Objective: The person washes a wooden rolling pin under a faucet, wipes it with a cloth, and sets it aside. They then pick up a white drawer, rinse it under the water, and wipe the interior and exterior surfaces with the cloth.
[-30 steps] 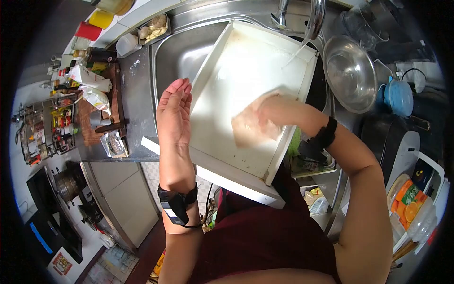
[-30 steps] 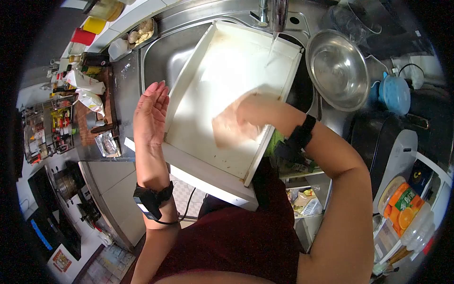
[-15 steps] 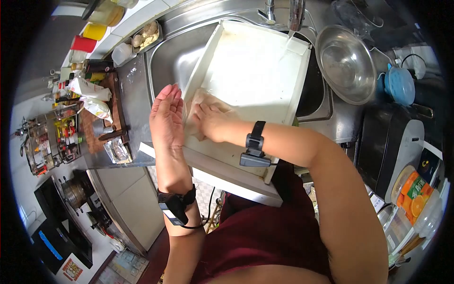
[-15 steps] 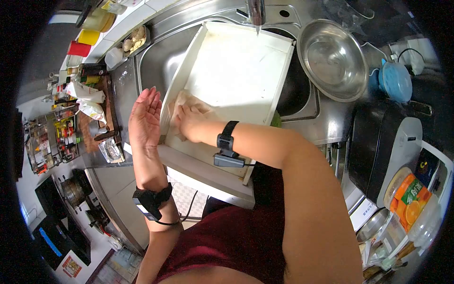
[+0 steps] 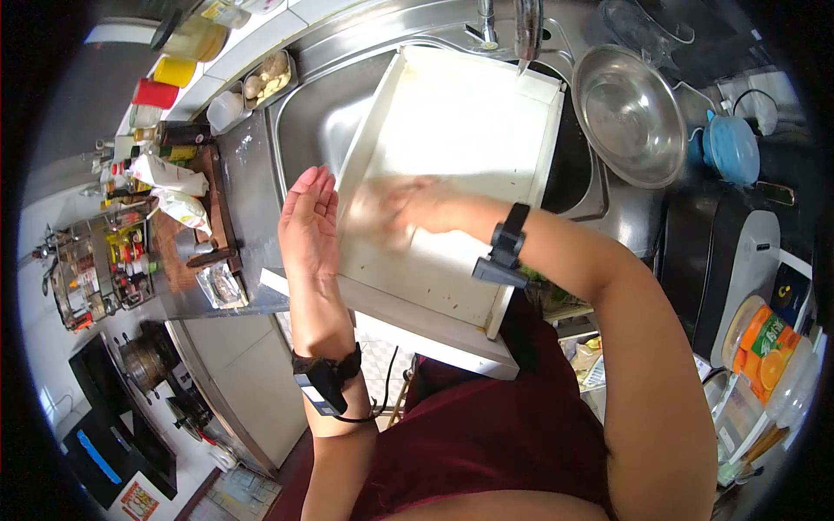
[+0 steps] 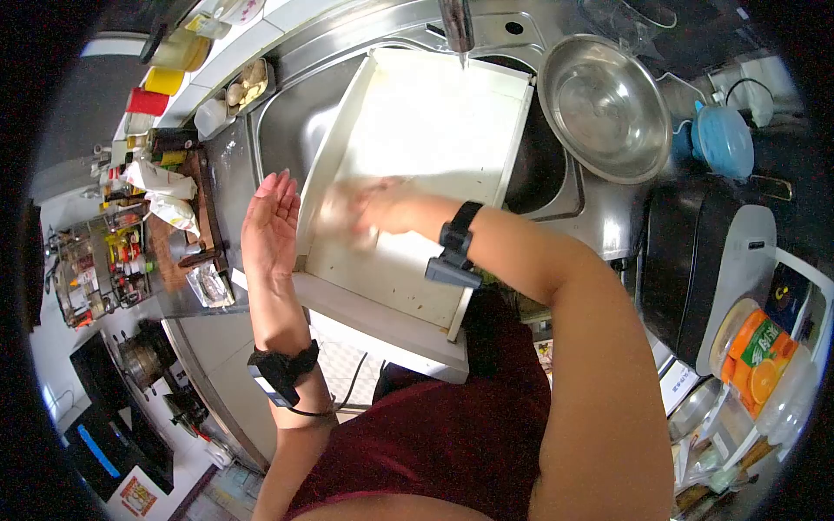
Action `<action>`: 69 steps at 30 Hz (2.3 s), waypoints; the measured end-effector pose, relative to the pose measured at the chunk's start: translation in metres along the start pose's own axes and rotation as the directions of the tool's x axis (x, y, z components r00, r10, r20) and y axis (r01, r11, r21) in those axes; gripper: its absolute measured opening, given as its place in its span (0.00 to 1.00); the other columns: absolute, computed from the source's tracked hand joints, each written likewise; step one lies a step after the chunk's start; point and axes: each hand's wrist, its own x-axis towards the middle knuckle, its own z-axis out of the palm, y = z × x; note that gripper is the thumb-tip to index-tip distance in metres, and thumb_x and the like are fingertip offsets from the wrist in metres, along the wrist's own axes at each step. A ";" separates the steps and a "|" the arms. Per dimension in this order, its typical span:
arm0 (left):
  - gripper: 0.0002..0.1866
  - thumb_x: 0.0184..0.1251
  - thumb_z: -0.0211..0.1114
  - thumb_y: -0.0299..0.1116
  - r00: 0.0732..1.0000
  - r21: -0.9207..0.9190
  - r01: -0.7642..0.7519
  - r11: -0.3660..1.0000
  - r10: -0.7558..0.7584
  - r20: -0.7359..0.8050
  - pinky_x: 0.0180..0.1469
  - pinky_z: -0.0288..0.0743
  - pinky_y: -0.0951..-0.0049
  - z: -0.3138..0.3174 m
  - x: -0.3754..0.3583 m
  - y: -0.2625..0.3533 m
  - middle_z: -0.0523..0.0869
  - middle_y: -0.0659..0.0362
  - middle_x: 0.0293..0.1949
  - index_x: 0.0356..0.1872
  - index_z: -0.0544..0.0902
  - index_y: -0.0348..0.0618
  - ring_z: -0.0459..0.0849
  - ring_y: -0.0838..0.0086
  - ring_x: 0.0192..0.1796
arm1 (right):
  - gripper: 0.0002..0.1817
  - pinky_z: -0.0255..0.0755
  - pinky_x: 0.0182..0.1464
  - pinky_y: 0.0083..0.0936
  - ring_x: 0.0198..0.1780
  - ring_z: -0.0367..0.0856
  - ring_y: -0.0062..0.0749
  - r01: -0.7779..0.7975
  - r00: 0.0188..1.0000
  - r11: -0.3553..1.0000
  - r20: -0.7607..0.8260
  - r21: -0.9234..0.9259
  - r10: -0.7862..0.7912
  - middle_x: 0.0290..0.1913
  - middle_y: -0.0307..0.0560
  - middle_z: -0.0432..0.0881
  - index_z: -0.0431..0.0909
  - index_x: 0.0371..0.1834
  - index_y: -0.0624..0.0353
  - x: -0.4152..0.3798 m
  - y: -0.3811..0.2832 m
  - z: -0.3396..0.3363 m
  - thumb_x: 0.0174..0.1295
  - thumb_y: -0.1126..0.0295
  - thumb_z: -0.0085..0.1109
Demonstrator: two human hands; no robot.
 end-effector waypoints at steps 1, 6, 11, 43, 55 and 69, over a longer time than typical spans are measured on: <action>0.12 0.67 0.56 0.29 1.000 -0.007 0.000 1.000 0.000 0.001 0.61 0.65 0.71 0.001 0.000 0.000 0.79 0.53 0.52 0.50 0.75 0.38 0.77 0.70 0.55 | 0.22 0.50 0.69 0.39 0.73 0.52 0.32 -0.092 0.994 0.996 -0.048 0.013 0.093 0.70 0.27 0.60 0.75 0.55 0.28 -0.003 0.016 0.000 0.62 0.70 0.44; 0.15 0.69 0.54 0.30 1.000 0.020 -0.020 1.000 0.020 0.010 0.63 0.65 0.67 0.003 -0.001 0.001 0.76 0.50 0.55 0.53 0.72 0.36 0.74 0.65 0.58 | 0.32 0.53 0.68 0.41 0.73 0.53 0.34 -0.457 0.872 0.887 -0.230 -0.063 0.433 0.73 0.36 0.52 0.67 0.62 0.30 -0.026 0.094 -0.017 0.57 0.81 0.45; 0.14 0.69 0.54 0.31 1.000 0.021 -0.023 0.999 0.023 -0.003 0.62 0.66 0.68 0.004 -0.002 0.001 0.78 0.51 0.54 0.52 0.73 0.37 0.76 0.66 0.57 | 0.30 0.60 0.64 0.29 0.66 0.65 0.40 -0.520 0.758 0.827 -0.332 0.212 0.562 0.66 0.49 0.66 0.71 0.60 0.53 -0.035 0.137 -0.028 0.52 0.86 0.44; 0.16 0.61 0.62 0.37 0.816 0.809 -0.537 0.238 -0.095 0.570 0.53 0.70 0.70 0.103 -0.014 0.008 0.79 0.53 0.46 0.50 0.77 0.45 0.77 0.63 0.51 | 0.18 0.67 0.48 0.18 0.42 0.76 0.26 -0.316 0.519 0.331 -0.130 0.889 0.845 0.39 0.45 0.80 0.75 0.54 0.55 -0.067 0.144 -0.018 0.62 0.63 0.56; 0.22 0.59 0.61 0.40 0.756 0.748 -0.650 -0.134 -0.212 0.619 0.61 0.66 0.63 0.077 0.058 -0.048 0.78 0.46 0.51 0.52 0.76 0.39 0.75 0.55 0.55 | 0.16 0.71 0.48 0.27 0.42 0.79 0.38 -0.241 0.890 0.655 -0.105 0.716 0.443 0.44 0.52 0.81 0.75 0.53 0.55 -0.071 0.020 -0.038 0.62 0.76 0.50; 0.23 0.64 0.59 0.41 0.795 0.810 -0.575 -0.117 -0.317 0.518 0.61 0.67 0.62 0.070 0.066 -0.049 0.75 0.44 0.55 0.57 0.73 0.40 0.74 0.52 0.57 | 0.10 0.57 0.58 0.37 0.53 0.70 0.34 0.145 0.877 0.974 0.434 0.172 -0.207 0.38 0.34 0.80 0.85 0.29 0.43 -0.107 -0.036 0.005 0.41 0.69 0.61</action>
